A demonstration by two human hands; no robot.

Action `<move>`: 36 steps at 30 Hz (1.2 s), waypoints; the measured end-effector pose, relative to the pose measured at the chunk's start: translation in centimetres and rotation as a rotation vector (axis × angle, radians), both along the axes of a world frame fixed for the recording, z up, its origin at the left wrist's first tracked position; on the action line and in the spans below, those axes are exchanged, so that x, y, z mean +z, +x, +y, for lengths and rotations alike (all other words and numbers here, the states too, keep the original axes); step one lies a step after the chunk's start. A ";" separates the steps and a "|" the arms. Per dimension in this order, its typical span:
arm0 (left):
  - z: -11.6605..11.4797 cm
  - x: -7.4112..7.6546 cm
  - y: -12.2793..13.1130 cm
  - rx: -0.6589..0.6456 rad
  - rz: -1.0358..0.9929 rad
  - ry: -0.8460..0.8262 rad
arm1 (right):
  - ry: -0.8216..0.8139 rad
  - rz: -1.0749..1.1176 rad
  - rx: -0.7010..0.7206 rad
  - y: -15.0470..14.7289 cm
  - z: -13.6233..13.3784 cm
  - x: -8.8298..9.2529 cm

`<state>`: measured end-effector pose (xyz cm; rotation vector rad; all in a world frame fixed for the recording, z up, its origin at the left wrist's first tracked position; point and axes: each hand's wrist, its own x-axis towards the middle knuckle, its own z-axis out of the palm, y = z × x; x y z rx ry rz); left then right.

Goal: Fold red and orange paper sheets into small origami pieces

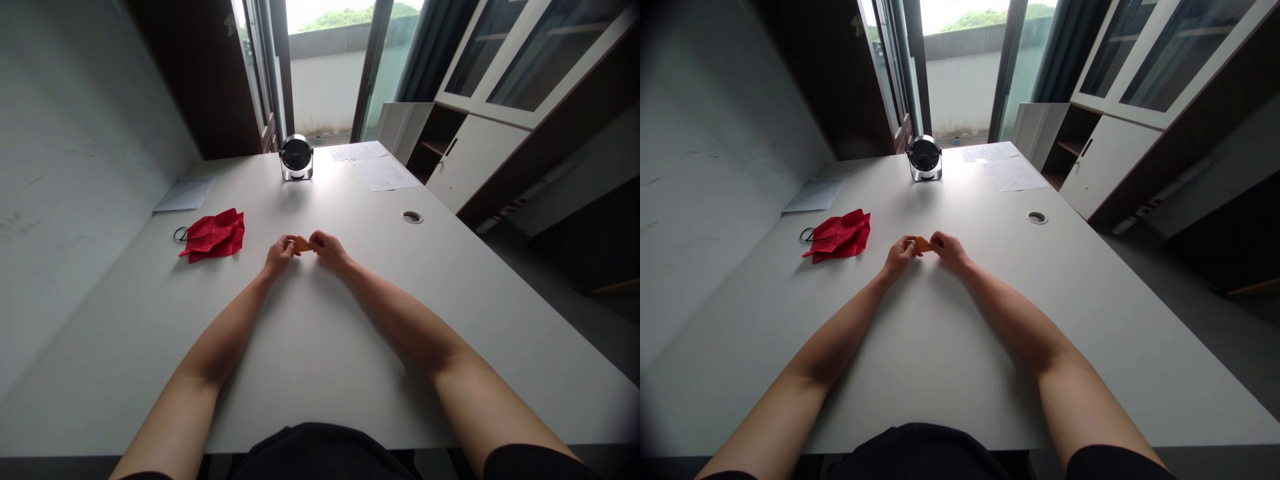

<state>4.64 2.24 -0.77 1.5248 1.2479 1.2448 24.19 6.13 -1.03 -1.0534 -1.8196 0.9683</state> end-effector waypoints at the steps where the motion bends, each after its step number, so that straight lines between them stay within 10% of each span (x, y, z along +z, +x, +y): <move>1: -0.1 0.1 0.0 0.006 0.052 0.006 | 0.028 -0.028 -0.009 0.0 -0.1 0.1; 23: -1.3 1.6 -0.1 -0.020 0.304 0.029 | 0.276 -0.217 0.045 -0.2 -1.7 1.5; 36: -0.2 0.9 -0.3 0.085 0.315 0.171 | 0.057 0.000 -0.026 0.0 -1.2 1.1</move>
